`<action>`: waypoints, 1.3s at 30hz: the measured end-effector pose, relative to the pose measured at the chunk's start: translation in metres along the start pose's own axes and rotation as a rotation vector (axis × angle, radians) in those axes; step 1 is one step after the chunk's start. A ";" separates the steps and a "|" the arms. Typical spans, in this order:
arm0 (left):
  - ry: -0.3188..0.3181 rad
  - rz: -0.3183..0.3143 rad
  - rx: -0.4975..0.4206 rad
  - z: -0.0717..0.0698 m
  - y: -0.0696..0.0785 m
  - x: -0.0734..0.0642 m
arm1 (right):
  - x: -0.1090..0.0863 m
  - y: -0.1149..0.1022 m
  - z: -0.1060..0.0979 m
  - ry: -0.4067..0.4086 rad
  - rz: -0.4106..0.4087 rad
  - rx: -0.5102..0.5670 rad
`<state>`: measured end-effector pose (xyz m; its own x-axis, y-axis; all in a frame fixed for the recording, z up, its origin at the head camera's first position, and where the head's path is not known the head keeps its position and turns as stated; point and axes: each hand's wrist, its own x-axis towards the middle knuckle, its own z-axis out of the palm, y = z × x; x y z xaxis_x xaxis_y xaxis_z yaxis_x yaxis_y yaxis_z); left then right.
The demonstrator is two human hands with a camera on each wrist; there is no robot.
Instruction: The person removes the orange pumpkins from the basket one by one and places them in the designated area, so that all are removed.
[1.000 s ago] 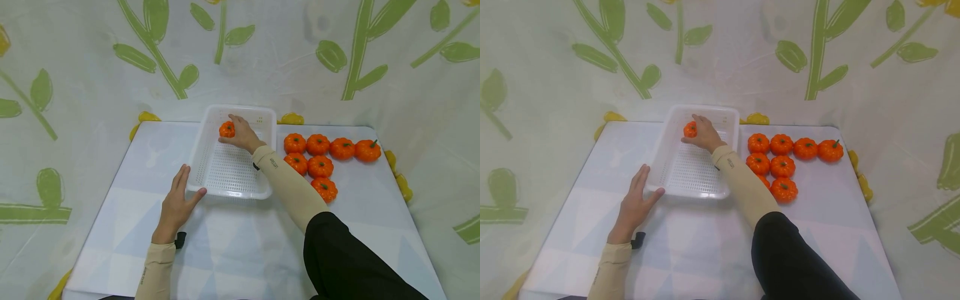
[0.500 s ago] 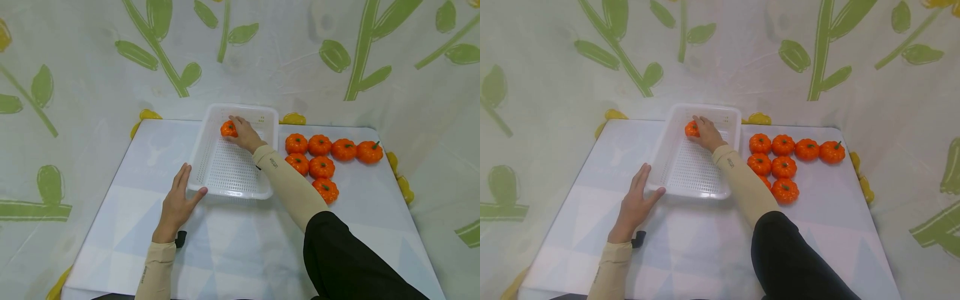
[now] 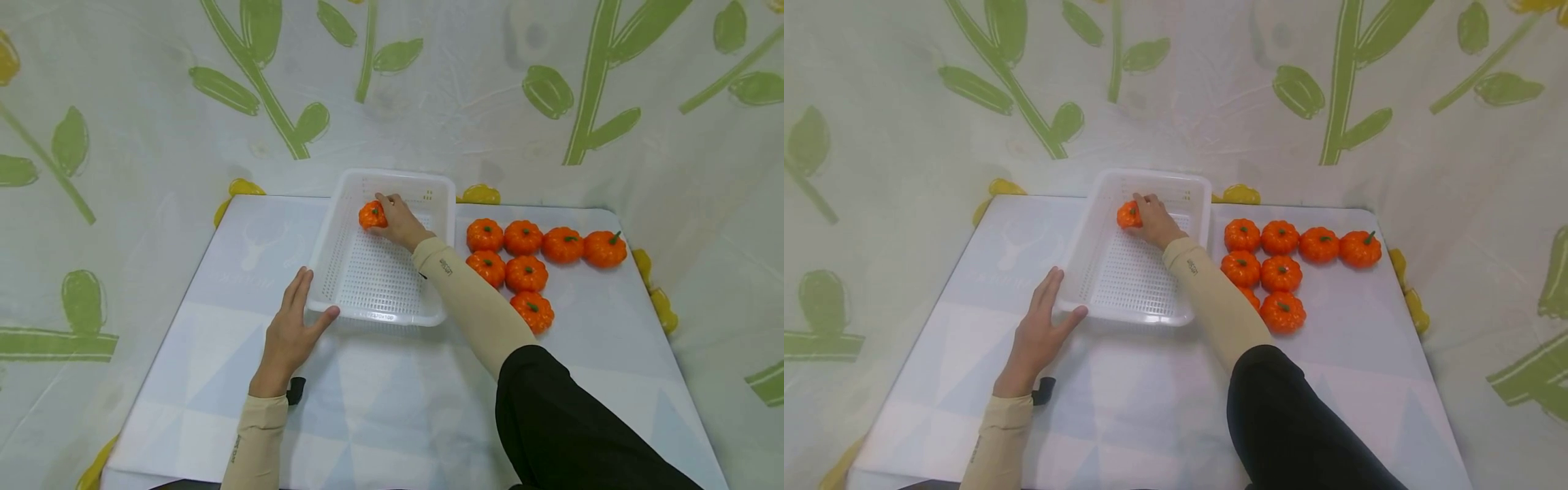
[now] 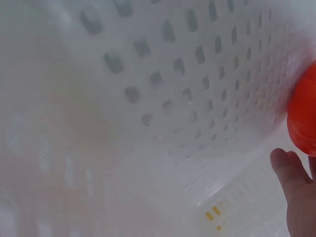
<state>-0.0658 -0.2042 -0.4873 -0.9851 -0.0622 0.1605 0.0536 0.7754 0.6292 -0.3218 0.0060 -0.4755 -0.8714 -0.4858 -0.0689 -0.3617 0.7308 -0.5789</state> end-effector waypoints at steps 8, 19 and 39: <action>-0.002 0.000 -0.005 0.000 0.000 0.000 | 0.001 -0.001 0.004 -0.003 0.027 -0.011; 0.002 0.003 -0.008 0.000 -0.001 0.001 | 0.002 -0.002 0.008 0.016 0.013 0.017; -0.004 0.007 0.001 -0.001 0.000 -0.001 | -0.005 -0.009 0.007 0.050 -0.009 0.083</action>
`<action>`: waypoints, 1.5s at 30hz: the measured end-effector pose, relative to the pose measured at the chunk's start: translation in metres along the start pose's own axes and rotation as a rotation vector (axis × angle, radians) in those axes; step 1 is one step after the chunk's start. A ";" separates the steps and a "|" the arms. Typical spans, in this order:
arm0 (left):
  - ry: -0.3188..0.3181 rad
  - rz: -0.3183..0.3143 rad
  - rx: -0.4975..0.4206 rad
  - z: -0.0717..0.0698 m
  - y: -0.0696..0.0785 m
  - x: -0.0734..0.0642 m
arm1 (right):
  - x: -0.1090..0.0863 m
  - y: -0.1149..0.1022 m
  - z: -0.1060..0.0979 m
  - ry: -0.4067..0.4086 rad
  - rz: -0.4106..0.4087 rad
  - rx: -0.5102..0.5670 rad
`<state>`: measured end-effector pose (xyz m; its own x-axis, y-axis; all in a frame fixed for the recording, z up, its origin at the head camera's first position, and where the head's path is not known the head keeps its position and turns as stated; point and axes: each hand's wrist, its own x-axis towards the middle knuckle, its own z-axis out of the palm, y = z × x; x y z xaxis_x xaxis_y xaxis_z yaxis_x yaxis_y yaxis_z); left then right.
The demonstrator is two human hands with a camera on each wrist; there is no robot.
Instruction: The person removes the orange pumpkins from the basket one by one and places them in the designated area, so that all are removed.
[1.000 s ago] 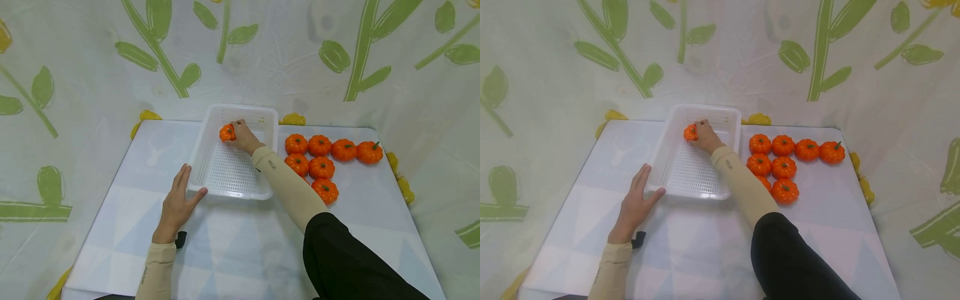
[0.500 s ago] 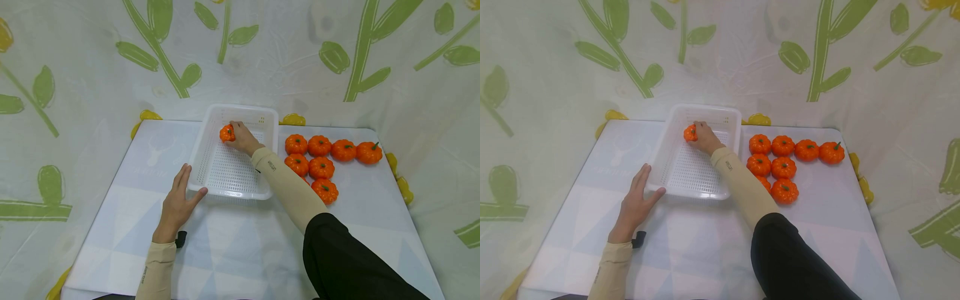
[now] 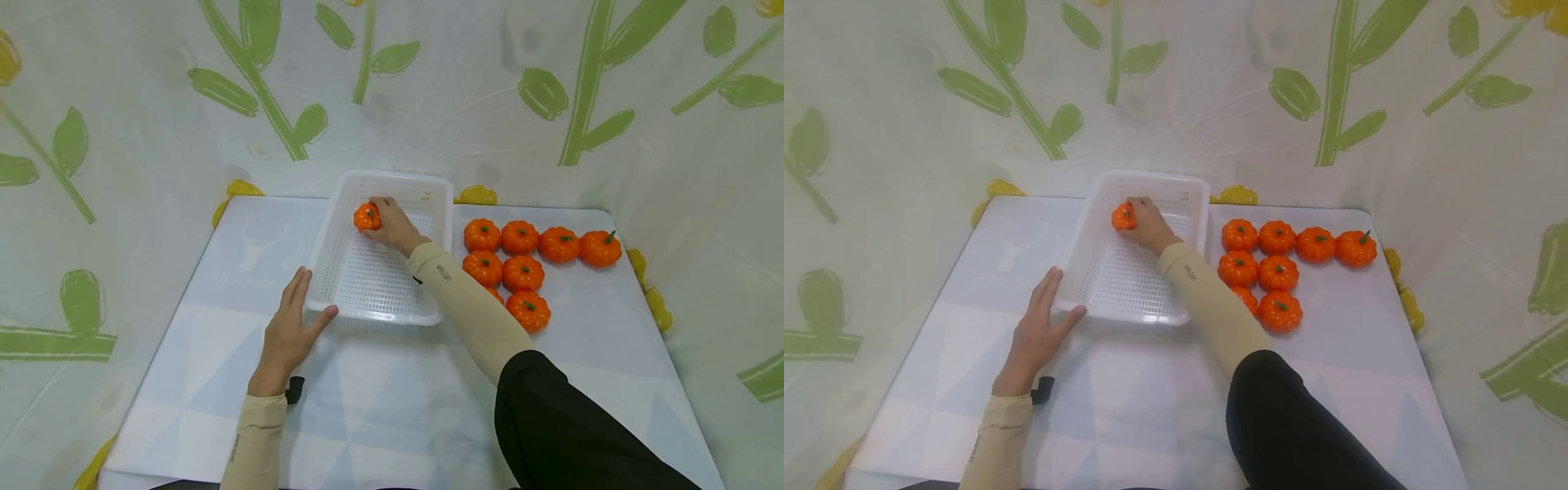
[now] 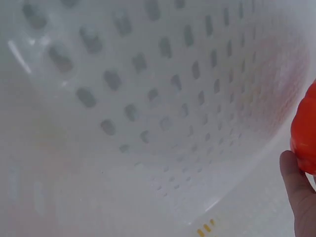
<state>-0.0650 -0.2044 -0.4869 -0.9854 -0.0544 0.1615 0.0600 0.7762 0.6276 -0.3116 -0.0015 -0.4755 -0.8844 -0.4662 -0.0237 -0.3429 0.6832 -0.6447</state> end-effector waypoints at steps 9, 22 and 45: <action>0.000 -0.009 -0.009 0.001 -0.002 0.001 | -0.007 -0.008 -0.001 0.040 -0.044 0.007; -0.001 -0.006 0.014 -0.002 0.000 0.001 | -0.025 -0.025 -0.004 0.112 -0.065 0.089; -0.018 -0.015 -0.008 0.000 -0.002 0.004 | -0.056 -0.040 -0.027 0.204 -0.144 0.113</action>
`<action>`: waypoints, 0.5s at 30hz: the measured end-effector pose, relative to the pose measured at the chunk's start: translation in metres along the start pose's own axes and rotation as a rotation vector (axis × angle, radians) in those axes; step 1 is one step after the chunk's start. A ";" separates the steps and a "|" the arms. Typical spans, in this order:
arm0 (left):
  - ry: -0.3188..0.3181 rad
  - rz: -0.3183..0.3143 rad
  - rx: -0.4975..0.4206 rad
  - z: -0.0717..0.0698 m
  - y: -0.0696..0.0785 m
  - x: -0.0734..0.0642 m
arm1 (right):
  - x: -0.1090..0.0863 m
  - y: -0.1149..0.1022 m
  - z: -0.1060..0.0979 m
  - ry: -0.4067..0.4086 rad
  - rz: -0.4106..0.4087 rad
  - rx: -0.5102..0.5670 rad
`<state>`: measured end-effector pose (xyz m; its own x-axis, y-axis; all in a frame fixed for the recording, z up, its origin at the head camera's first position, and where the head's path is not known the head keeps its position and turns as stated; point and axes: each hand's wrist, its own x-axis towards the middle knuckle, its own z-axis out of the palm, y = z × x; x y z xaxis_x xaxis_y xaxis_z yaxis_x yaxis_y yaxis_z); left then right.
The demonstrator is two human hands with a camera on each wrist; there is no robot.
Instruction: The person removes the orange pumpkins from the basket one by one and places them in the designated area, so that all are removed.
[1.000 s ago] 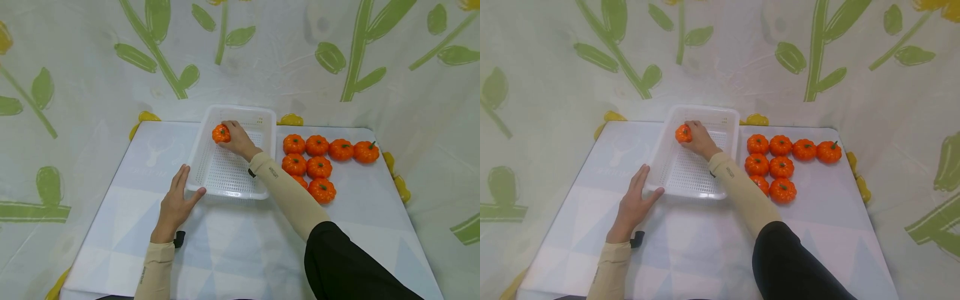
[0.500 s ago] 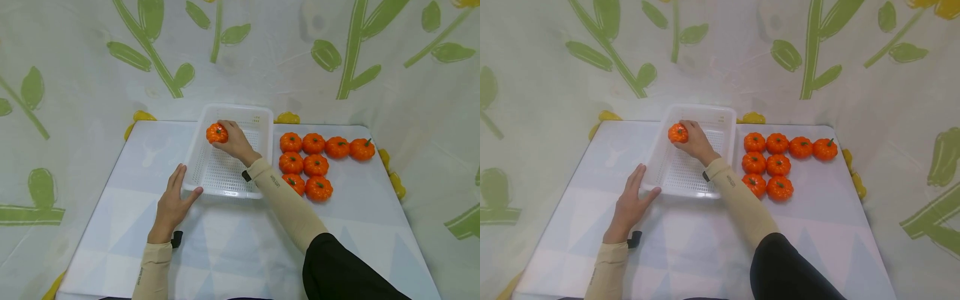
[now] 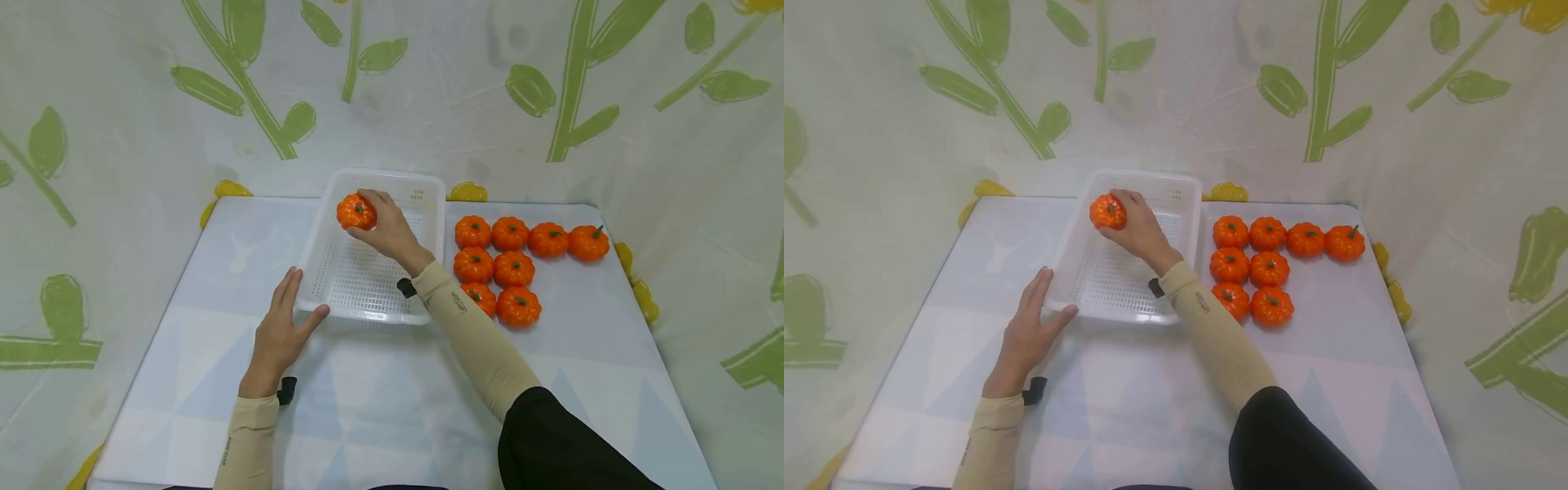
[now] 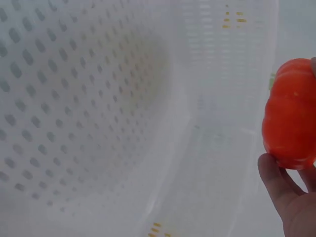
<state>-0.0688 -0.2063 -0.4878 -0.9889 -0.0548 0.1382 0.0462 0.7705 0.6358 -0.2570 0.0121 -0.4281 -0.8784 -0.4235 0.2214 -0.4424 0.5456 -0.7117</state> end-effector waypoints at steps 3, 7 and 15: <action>-0.002 0.004 -0.001 0.000 0.000 0.001 | -0.003 -0.003 -0.008 0.006 -0.015 0.000; 0.002 0.007 0.010 0.000 0.000 0.000 | -0.008 -0.008 -0.018 0.018 -0.029 -0.006; 0.020 0.009 0.008 0.001 -0.001 -0.001 | -0.023 -0.017 -0.036 0.059 -0.078 0.018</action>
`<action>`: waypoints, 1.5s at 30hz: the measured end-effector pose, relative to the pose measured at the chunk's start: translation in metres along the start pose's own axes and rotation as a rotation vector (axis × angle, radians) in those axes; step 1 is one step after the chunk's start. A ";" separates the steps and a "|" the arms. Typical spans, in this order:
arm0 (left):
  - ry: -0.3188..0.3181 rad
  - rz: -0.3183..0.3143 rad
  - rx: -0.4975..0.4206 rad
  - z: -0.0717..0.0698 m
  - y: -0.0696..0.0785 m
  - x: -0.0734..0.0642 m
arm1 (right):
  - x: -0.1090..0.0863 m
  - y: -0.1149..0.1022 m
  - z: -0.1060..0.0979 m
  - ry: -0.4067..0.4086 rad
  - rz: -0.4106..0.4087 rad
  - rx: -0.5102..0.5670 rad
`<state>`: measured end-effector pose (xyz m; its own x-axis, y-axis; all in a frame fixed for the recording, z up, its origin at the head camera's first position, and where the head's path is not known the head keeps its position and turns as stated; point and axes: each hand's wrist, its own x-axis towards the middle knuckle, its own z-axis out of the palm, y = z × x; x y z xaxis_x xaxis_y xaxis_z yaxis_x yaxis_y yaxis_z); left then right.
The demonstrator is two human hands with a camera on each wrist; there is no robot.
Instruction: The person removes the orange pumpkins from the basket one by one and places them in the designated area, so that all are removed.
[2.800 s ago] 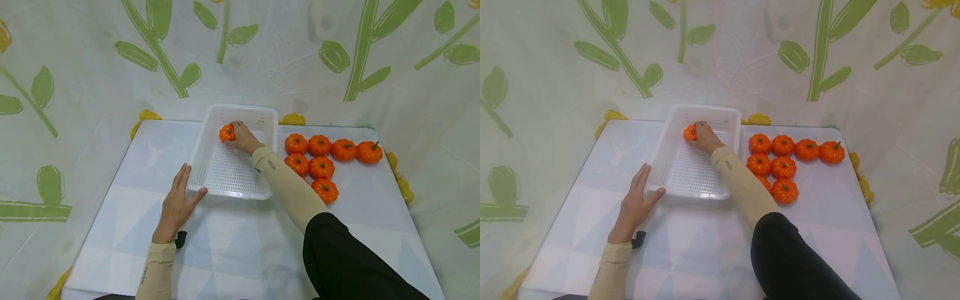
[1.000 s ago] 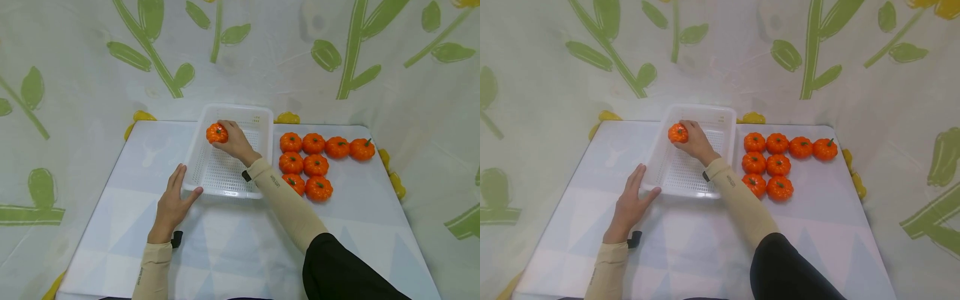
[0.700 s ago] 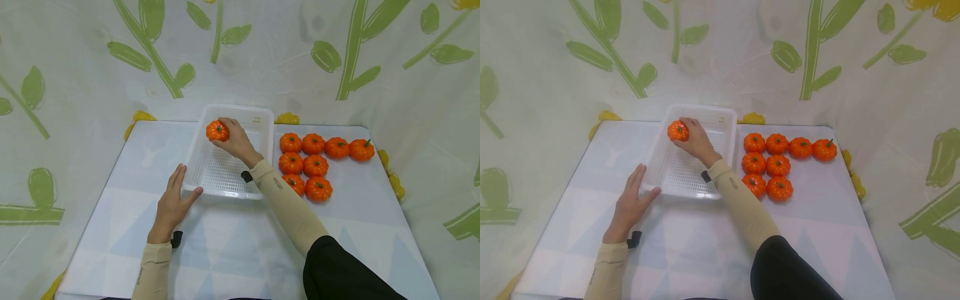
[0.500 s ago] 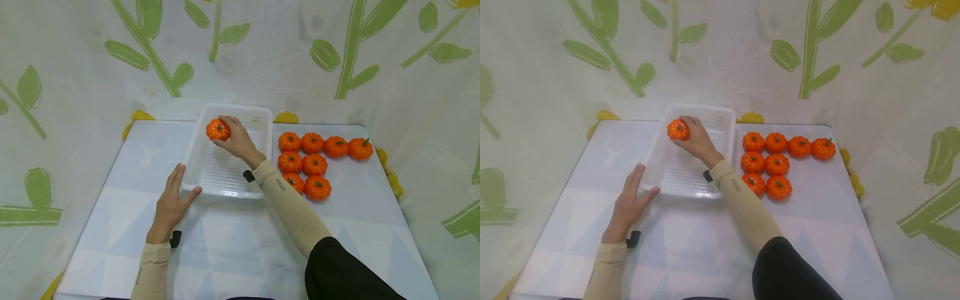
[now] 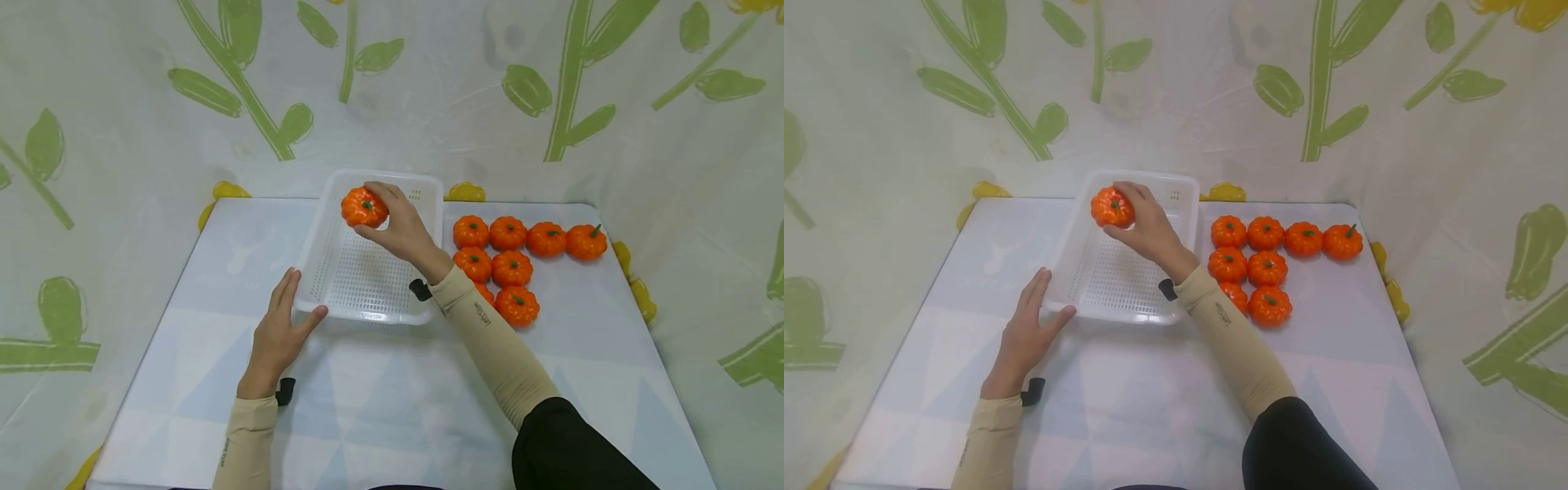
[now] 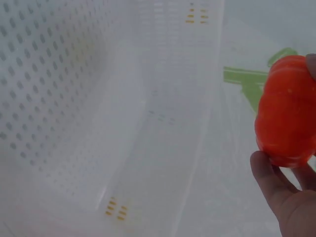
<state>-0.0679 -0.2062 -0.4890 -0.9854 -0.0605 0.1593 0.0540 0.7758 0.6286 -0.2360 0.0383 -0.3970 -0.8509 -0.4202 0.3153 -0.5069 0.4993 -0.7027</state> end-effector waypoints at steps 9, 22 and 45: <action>-0.005 0.009 -0.004 -0.001 0.001 0.001 | -0.025 -0.001 -0.022 0.063 -0.071 0.015; -0.020 0.016 -0.020 -0.001 0.002 0.002 | -0.087 0.028 -0.066 0.087 -0.032 0.133; -0.006 0.016 -0.019 -0.001 0.000 0.000 | -0.209 0.099 -0.170 0.282 0.362 -0.077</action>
<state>-0.0676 -0.2066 -0.4885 -0.9854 -0.0443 0.1647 0.0726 0.7648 0.6401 -0.1317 0.3043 -0.4244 -0.9739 0.0084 0.2270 -0.1701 0.6354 -0.7532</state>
